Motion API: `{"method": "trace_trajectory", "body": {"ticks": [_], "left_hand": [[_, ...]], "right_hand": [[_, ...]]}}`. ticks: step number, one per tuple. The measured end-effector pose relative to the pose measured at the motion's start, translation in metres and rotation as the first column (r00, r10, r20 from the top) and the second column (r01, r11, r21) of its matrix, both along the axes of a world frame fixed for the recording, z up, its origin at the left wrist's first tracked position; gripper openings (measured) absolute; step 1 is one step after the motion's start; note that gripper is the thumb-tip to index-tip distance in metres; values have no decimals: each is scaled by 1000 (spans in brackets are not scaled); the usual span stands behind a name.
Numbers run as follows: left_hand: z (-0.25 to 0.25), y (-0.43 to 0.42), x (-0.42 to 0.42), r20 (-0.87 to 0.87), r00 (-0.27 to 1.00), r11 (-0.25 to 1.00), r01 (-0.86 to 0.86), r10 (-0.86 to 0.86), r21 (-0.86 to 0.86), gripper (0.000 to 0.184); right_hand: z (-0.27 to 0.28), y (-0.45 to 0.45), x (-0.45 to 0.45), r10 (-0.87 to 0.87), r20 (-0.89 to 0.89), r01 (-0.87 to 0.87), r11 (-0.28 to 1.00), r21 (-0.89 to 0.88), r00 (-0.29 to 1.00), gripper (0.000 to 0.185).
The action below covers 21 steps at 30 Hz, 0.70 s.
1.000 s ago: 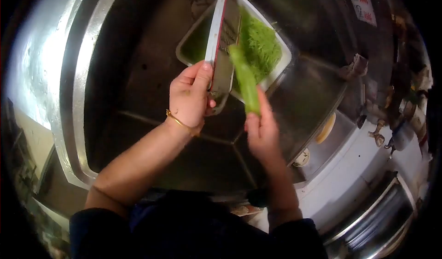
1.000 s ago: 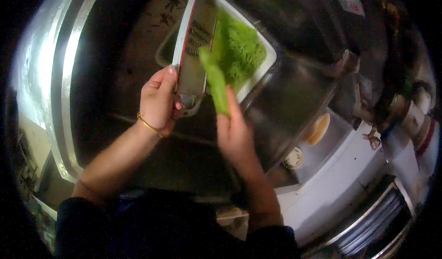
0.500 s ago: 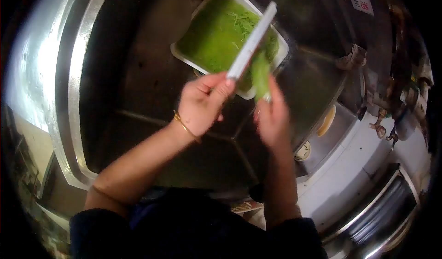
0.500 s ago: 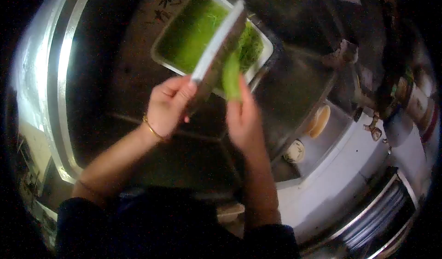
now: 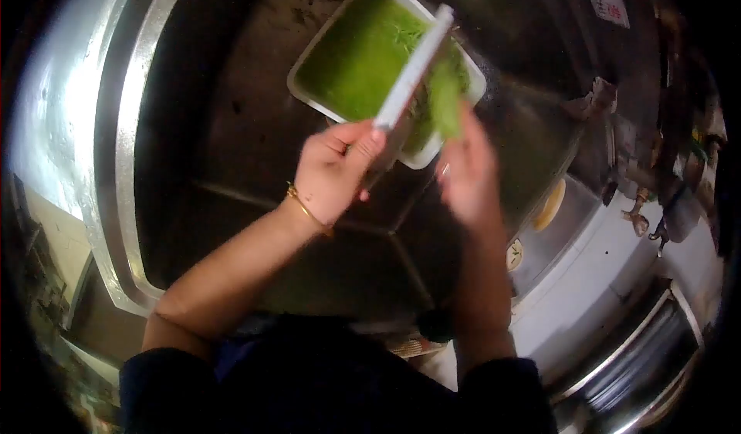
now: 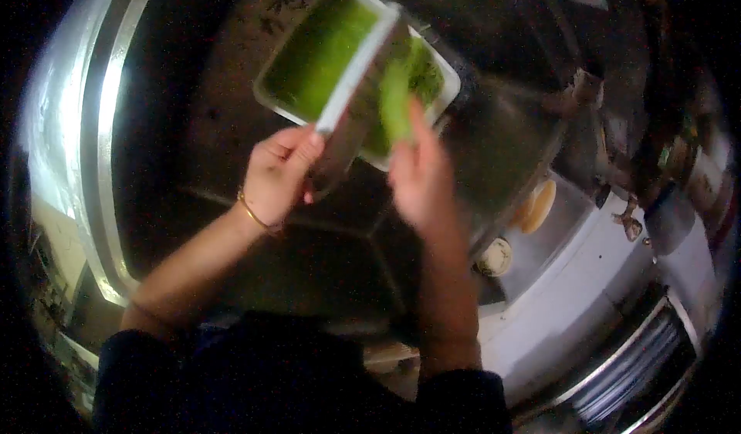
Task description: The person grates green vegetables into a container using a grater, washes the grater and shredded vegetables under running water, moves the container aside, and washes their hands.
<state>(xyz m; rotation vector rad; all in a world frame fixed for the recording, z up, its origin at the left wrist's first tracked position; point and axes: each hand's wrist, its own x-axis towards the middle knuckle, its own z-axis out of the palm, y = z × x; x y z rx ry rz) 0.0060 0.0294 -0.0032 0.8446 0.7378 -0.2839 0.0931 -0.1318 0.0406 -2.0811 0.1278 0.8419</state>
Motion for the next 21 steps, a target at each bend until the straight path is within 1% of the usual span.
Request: {"method": "trace_trajectory", "body": {"ticks": [1, 2, 3, 6, 7, 8, 10, 11, 12, 13, 16, 17, 18, 20, 21], "left_hand": [[-6, 4, 3, 6, 997, 997, -74, 74, -7, 30], [-9, 8, 6, 13, 990, 990, -138, 138, 11, 30], [-10, 7, 5, 20, 995, 995, -97, 97, -13, 30], [-5, 1, 1, 50, 999, 999, 16, -14, -39, 30], [-3, -1, 0, 61, 997, 998, 45, -42, -39, 29], [-4, -1, -2, 47, 999, 998, 16, -13, -58, 29], [-7, 5, 2, 30, 998, 995, -49, 52, -87, 29], [-7, 10, 9, -27, 995, 995, -93, 93, 21, 28], [-6, 15, 11, -13, 988, 988, -152, 152, -17, 28], [-7, 13, 9, 11, 992, 992, -124, 124, -31, 28], [-1, 1, 3, 61, 998, 1000, 2, 0, -31, 30], [2, -4, 0, 72, 997, 1000, 6, -4, -22, 31], [1, -4, -2, 66, 998, 999, 0, 2, -34, 31], [-3, 3, 1, 64, 997, 998, -28, 31, -49, 31], [-3, 6, 5, 37, 997, 997, -66, 65, 33, 30]], "right_hand": [[0, -4, -23, 95, -1, -95, 995, -23, 995, 49], [-5, -11, -31, 162, 23, -161, 986, -36, 986, 50], [-7, -11, -37, 228, 47, -225, 973, -50, 973, 50], [-17, -1, -9, 13, 24, -13, 1000, -22, 1000, 50], [-18, 7, 13, -59, 42, 61, 997, -48, 997, 49], [-23, 7, 28, -6, 107, 8, 1000, -22, 994, 48], [-12, 12, 9, 10, 30, -10, 1000, -5, 1000, 48], [-16, 3, -16, 54, 29, -56, 995, 78, 998, 50], [-20, 2, -26, 117, 92, -123, 990, 64, 989, 50], [-23, 2, -34, 176, 157, -185, 982, 45, 972, 50], [-25, 19, -4, -53, 179, 50, 999, 17, 982, 47], [-27, 24, 22, -91, 213, 94, 996, -5, 973, 44], [-30, 23, 38, -127, 198, 129, 992, 2, 972, 44], [-23, 22, 18, 13, 193, -7, 999, -33, 981, 45], [-30, 8, -5, 99, 208, -91, 995, -45, 973, 46]]}}
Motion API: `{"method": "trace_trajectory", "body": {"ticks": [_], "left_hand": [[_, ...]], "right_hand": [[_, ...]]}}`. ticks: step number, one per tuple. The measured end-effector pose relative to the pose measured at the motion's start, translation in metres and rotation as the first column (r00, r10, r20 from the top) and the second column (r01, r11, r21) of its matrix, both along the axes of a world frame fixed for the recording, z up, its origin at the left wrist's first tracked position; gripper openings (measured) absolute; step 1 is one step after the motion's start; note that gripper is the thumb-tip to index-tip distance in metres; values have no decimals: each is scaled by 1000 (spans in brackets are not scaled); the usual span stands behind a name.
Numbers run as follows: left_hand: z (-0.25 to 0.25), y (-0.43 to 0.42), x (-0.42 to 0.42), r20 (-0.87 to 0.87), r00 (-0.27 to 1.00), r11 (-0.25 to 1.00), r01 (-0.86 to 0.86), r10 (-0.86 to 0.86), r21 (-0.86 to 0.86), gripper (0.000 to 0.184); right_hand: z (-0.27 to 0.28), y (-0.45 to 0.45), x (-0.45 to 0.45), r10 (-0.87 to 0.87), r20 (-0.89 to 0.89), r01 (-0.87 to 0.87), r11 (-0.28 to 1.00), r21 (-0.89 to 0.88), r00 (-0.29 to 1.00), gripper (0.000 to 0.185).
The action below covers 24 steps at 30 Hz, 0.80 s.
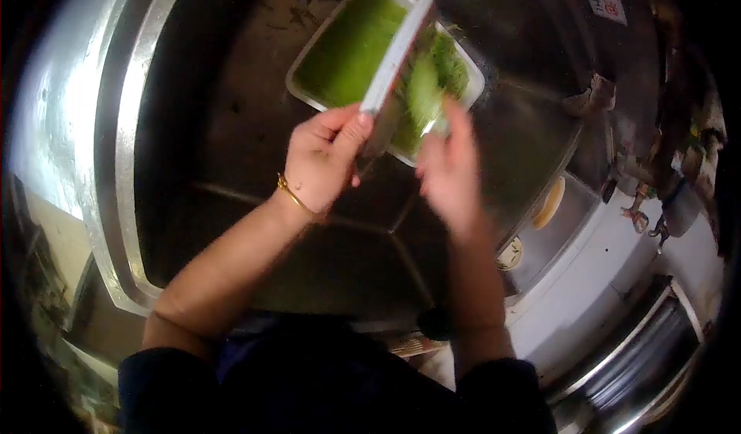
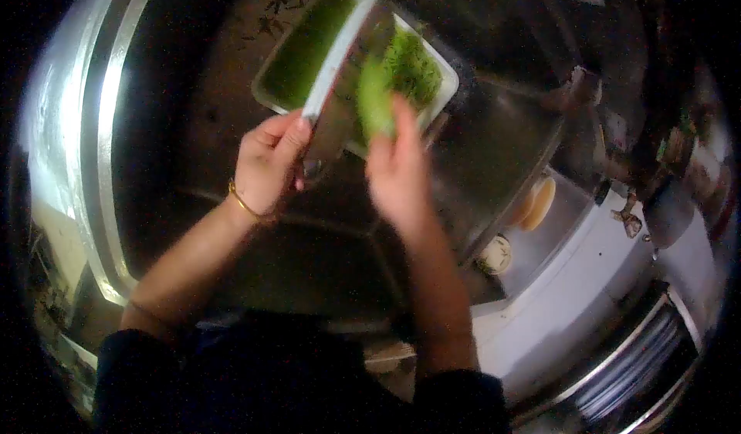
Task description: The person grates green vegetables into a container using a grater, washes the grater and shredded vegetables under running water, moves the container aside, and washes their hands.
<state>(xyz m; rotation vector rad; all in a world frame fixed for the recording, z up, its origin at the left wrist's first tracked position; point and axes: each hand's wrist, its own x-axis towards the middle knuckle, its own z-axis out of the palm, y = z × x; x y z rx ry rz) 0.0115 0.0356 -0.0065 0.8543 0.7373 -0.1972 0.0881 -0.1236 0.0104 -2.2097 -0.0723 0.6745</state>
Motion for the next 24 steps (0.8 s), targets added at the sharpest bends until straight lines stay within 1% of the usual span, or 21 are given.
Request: {"method": "trace_trajectory", "body": {"ticks": [1, 2, 3, 4, 5, 6, 7, 8, 9, 10, 11, 13, 15, 16, 17, 18, 19, 20, 21, 22, 24], "left_hand": [[-1, 1, 1, -3, 997, 997, -75, 75, -34, 31], [-5, 0, -1, -1, 999, 998, -41, 41, -52, 31], [-8, -2, -6, 2, 1000, 998, 1, -1, -66, 31], [-4, -6, -7, 4, 999, 998, 50, -50, -26, 31], [0, -10, -9, 7, 995, 995, 103, -103, 14, 31], [2, -13, -12, 19, 989, 989, 146, -146, -23, 31], [2, -12, -13, 18, 991, 991, 136, -135, -15, 31], [1, -8, -11, 18, 992, 992, 122, -122, -4, 31], [0, -4, -6, 24, 994, 995, 103, -103, 7, 31], [-3, -2, -2, -19, 1000, 1000, 3, -3, 2, 31], [-4, 3, 1, -4, 1000, 999, -11, 11, 39, 30], [-8, -5, -4, -4, 998, 998, 55, -55, 5, 31], [-3, -14, -12, -23, 989, 988, 145, -144, 55, 31], [-3, -17, -14, -3, 988, 987, 152, -152, 56, 31], [-3, -18, -17, 14, 987, 985, 161, -162, 56, 31], [-5, -12, -15, -10, 991, 991, 134, -134, 23, 31], [-8, -5, -8, -27, 995, 996, 94, -94, -3, 31], [-6, -2, -2, -37, 999, 999, -27, 26, -42, 31], [-4, 5, 1, -58, 998, 999, -22, 21, -27, 30], [-9, 0, -1, -49, 999, 1000, 2, -2, -11, 30], [-12, -8, -10, -32, 998, 998, 57, -58, -17, 30]], "right_hand": [[-7, -14, -23, 83, 18, -83, 996, -9, 996, 46], [-9, -16, -39, 103, -24, -102, 995, 15, 994, 47], [-1, -7, -34, 0, -109, 7, 998, 57, 994, 47], [7, 2, -29, -107, -189, 125, 988, 90, 976, 46], [2, 7, -2, -179, -123, 186, 981, 50, 976, 44], [4, 11, 26, -182, -80, 186, 981, 47, 980, 43], [6, 12, 41, -188, -42, 189, 981, 43, 981, 42], [7, 11, 36, -134, -9, 134, 991, -2, 991, 43], [11, 10, 12, -106, -52, 108, 994, 31, 993, 44], [4, -3, -18, 0, -56, 0, 1000, -2, 998, 40], [8, 1, -21, 45, -25, -45, 999, -12, 999, 39], [17, 9, -28, 132, 41, -130, 991, -36, 990, 36], [-4, 7, 12, -129, -88, 131, 991, 19, 988, 35], [-5, 13, 39, -189, -36, 187, 982, -33, 981, 32], [-7, 13, 55, -183, -48, 184, 983, 25, 982, 33], [-3, 14, 43, -149, -82, 152, 988, 33, 985, 34], [2, 17, 26, -103, -107, 108, 993, 49, 989, 34], [3, 12, -3, -102, -225, 126, 987, 96, 969, 35], [-5, 6, -31, -13, -218, 53, 983, 177, 976, 35], [-11, 5, -30, 30, -146, -10, 990, 138, 989, 33], [-14, 9, -11, -39, -119, 46, 997, 59, 992, 30]]}}
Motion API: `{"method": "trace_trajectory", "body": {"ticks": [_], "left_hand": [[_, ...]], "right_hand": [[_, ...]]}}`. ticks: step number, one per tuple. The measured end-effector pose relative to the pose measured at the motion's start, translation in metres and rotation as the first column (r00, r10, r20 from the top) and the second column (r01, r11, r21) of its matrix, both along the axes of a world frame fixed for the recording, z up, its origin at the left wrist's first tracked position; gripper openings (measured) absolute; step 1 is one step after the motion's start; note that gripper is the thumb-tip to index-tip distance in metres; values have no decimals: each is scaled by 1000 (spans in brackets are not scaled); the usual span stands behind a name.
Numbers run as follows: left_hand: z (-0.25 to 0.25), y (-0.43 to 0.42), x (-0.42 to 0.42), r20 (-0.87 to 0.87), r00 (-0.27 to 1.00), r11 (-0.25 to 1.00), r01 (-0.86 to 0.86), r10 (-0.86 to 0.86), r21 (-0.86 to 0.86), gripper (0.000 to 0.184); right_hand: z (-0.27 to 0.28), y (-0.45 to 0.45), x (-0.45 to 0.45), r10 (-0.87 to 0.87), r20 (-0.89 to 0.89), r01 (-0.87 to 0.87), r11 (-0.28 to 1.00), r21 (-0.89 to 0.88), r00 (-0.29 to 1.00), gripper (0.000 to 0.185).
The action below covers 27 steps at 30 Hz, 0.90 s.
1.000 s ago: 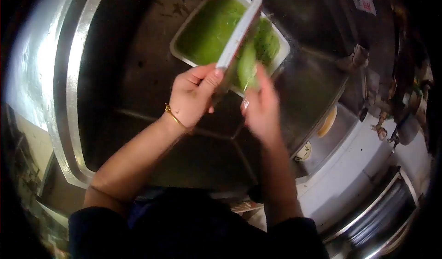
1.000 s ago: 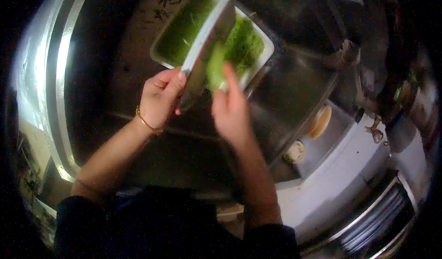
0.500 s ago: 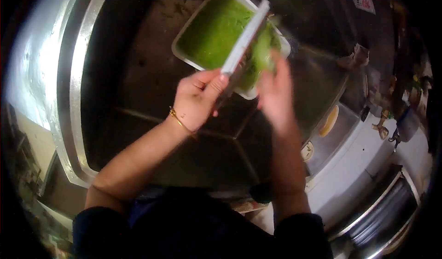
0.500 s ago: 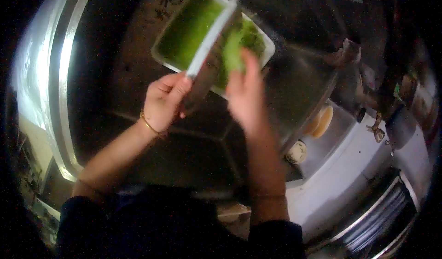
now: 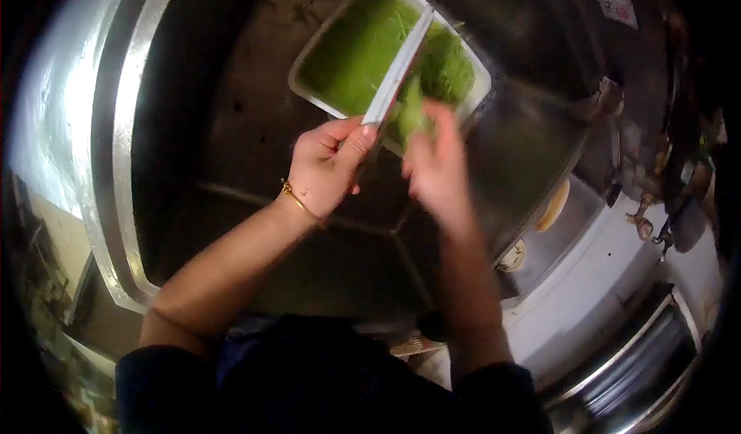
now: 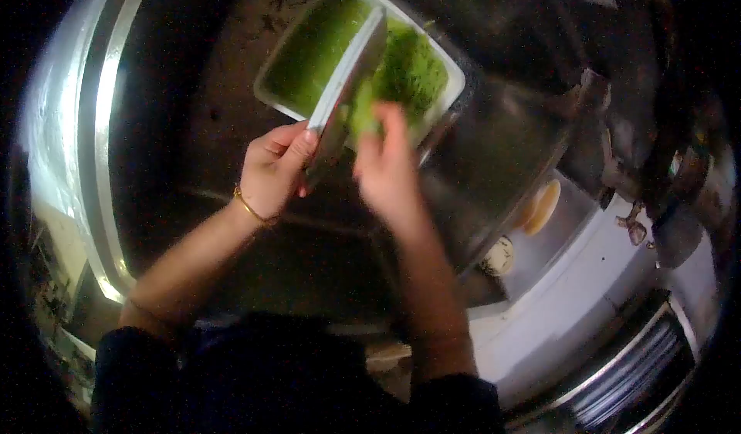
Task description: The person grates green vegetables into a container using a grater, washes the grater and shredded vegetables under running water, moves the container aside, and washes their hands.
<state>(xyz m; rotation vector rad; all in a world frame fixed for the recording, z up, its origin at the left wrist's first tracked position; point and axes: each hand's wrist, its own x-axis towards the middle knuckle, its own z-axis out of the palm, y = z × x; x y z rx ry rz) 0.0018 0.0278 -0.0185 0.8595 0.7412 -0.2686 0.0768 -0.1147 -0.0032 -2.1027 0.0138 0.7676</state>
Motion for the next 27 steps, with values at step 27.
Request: {"method": "trace_trajectory", "body": {"ticks": [27], "left_hand": [[6, 4, 1, -2, 993, 988, -114, 115, -106, 30]], "right_hand": [[16, 13, -32, 107, 446, -79, 993, -83, 889, 38]]}}
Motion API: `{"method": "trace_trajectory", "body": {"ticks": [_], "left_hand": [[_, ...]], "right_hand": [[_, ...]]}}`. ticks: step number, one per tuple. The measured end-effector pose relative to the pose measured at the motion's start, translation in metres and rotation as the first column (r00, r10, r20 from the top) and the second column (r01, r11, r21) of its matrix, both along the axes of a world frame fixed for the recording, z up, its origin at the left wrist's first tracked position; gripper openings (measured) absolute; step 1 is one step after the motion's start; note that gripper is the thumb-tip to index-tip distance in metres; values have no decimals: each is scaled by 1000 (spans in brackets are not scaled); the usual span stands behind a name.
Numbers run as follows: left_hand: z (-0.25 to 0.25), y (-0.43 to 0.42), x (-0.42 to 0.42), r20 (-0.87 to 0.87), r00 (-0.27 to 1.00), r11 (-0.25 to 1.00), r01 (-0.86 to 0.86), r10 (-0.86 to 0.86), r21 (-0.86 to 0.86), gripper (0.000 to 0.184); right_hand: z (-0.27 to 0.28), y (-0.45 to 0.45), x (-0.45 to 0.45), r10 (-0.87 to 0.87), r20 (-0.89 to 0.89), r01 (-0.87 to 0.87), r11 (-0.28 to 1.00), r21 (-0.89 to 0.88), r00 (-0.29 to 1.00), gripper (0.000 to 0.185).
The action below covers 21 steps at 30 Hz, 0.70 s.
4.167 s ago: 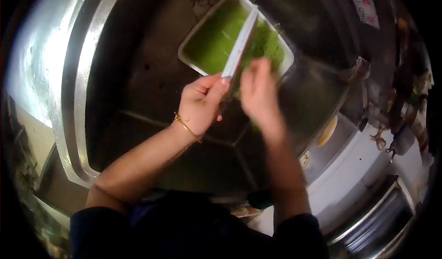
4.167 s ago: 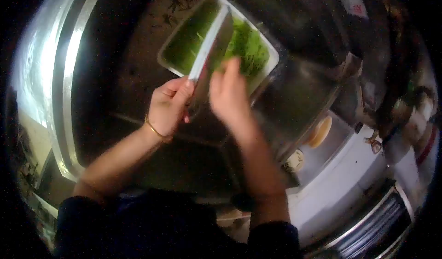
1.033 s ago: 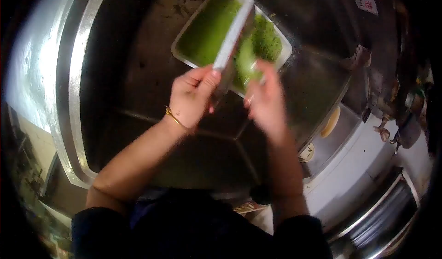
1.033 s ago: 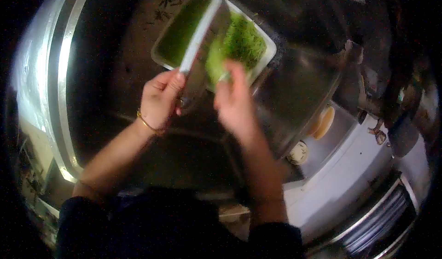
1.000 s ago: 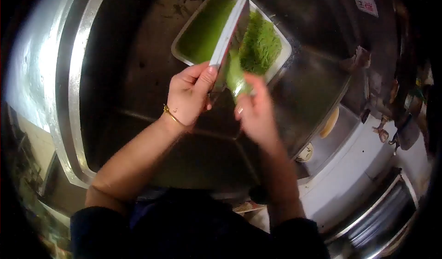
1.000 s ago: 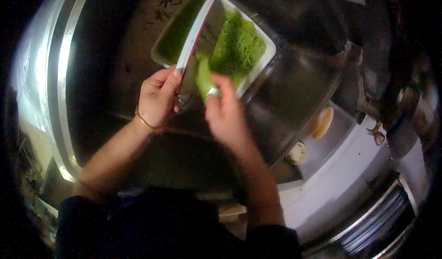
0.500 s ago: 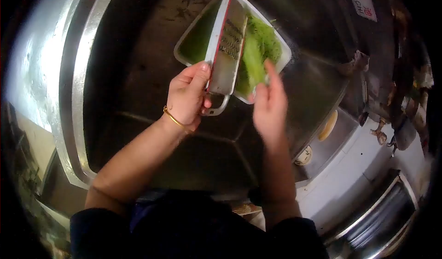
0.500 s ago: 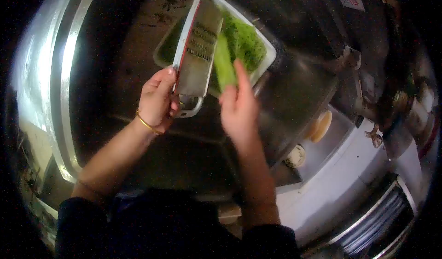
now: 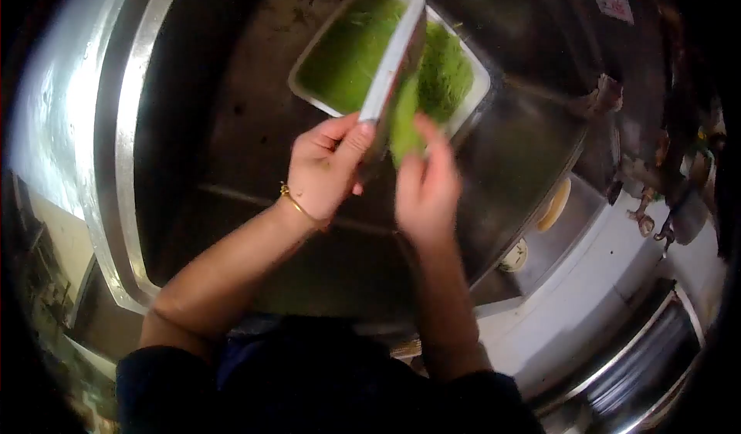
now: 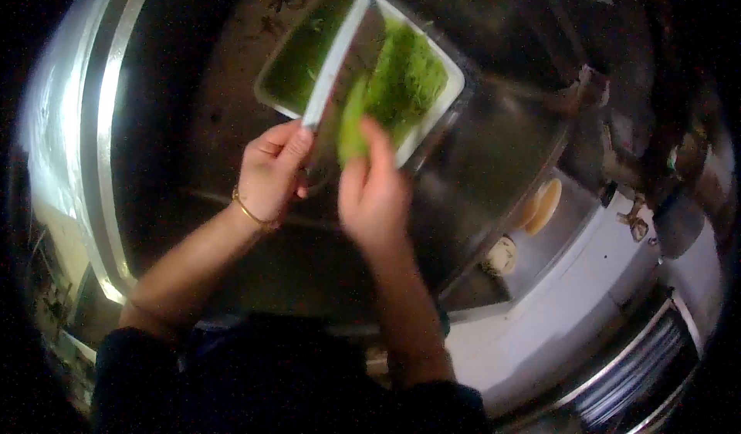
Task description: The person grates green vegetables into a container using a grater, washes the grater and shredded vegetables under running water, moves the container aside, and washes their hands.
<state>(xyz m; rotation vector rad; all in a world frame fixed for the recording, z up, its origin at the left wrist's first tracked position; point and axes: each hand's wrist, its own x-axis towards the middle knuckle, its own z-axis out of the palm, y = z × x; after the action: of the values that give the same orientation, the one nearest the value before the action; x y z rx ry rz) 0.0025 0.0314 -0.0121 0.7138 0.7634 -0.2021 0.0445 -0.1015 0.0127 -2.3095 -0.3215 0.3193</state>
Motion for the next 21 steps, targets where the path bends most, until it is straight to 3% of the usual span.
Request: {"method": "trace_trajectory", "body": {"ticks": [1, 2, 4, 6, 7, 8, 10, 14, 17, 19, 21], "left_hand": [[8, -7, 0, -68, 995, 996, 76, -73, 41, 31], [13, -9, -4, -14, 991, 991, 132, -132, 4, 32], [15, -9, -3, 57, 996, 997, 64, -61, -46, 34], [15, 3, 7, -9, 1000, 1000, 19, -19, -14, 35], [6, 8, 8, -7, 1000, 1000, -2, 2, -8, 34], [6, 10, 9, -54, 998, 1000, -15, 14, -18, 32], [6, 2, 5, -63, 995, 997, 80, -81, -11, 31], [12, -2, 1, 15, 991, 988, 137, -136, -78, 30], [7, 13, 10, -79, 997, 1000, -6, 4, -20, 31], [2, 14, 9, -67, 998, 1000, 5, -4, 12, 30], [7, 6, 8, -16, 997, 997, 74, -74, 19, 31]], "right_hand": [[-3, 0, 28, -52, -12, 53, 999, 14, 999, 38], [-12, -3, 60, -103, -2, 102, 985, -138, 995, 38], [-2, 5, 79, -143, -148, 130, 987, -94, 979, 39], [7, 0, 29, -14, -154, 34, 990, 134, 988, 42], [13, -2, 1, 10, -264, 29, 989, 145, 965, 45], [14, -8, -12, 162, -183, -176, 983, -61, 970, 48], [0, -10, 4, -13, -248, 33, 997, 76, 969, 45], [-5, -5, 81, -169, -251, 144, 983, -117, 953, 42], [7, -9, 1, 107, -226, -112, 994, -6, 968, 45], [7, -10, -10, 89, -332, -101, 995, -19, 939, 45], [-2, -4, 25, 28, -191, -15, 997, 73, 981, 43]]}}
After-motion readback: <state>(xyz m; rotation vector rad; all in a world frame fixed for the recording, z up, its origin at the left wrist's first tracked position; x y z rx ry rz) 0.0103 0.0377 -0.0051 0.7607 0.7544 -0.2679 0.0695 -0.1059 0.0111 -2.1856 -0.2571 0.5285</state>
